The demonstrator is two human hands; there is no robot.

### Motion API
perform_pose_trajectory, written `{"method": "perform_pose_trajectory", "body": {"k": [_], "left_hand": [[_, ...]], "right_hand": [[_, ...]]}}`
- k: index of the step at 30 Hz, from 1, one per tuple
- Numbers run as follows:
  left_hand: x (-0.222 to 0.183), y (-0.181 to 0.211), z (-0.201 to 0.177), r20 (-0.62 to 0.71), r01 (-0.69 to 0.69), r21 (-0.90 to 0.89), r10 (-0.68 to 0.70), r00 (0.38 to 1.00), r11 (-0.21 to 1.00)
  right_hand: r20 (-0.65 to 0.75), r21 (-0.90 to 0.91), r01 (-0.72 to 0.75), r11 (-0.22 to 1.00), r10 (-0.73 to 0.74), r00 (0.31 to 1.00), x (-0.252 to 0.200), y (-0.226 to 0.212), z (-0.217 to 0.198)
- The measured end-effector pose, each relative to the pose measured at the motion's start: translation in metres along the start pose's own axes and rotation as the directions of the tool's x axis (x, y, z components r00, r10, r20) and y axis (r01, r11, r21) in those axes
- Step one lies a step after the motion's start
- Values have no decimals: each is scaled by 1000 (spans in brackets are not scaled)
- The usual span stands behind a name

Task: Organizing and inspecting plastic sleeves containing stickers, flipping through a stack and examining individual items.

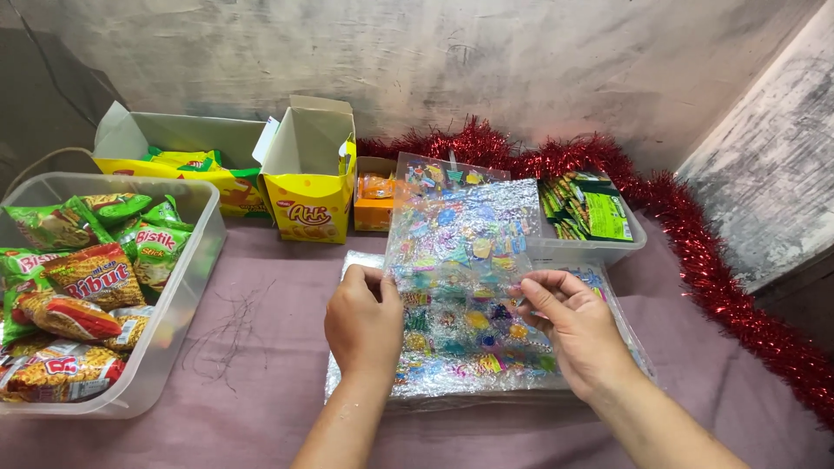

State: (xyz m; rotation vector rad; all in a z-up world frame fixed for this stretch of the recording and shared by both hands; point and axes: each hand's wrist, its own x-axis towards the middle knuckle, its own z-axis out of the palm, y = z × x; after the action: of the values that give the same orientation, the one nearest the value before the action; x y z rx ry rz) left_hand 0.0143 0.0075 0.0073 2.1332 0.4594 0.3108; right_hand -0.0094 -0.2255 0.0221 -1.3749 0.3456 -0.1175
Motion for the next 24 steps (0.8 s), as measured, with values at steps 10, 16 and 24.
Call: {"method": "perform_pose_trajectory", "body": {"k": [10,16,24], "left_hand": [[-3,-1,-6,4,-42,-5,43,999,999],[0,3,-21,-5,36,34,-36,999,999],[-5,5,-28,-8,20,-64,-21,1000,998]], "right_hand": [[-4,-3,-33,999,33,999,-5,1,3],[30,-43,-15,999,16,999,-3,7,-3],[49,-111,-61,992,67,997,-8,3,-3]]}}
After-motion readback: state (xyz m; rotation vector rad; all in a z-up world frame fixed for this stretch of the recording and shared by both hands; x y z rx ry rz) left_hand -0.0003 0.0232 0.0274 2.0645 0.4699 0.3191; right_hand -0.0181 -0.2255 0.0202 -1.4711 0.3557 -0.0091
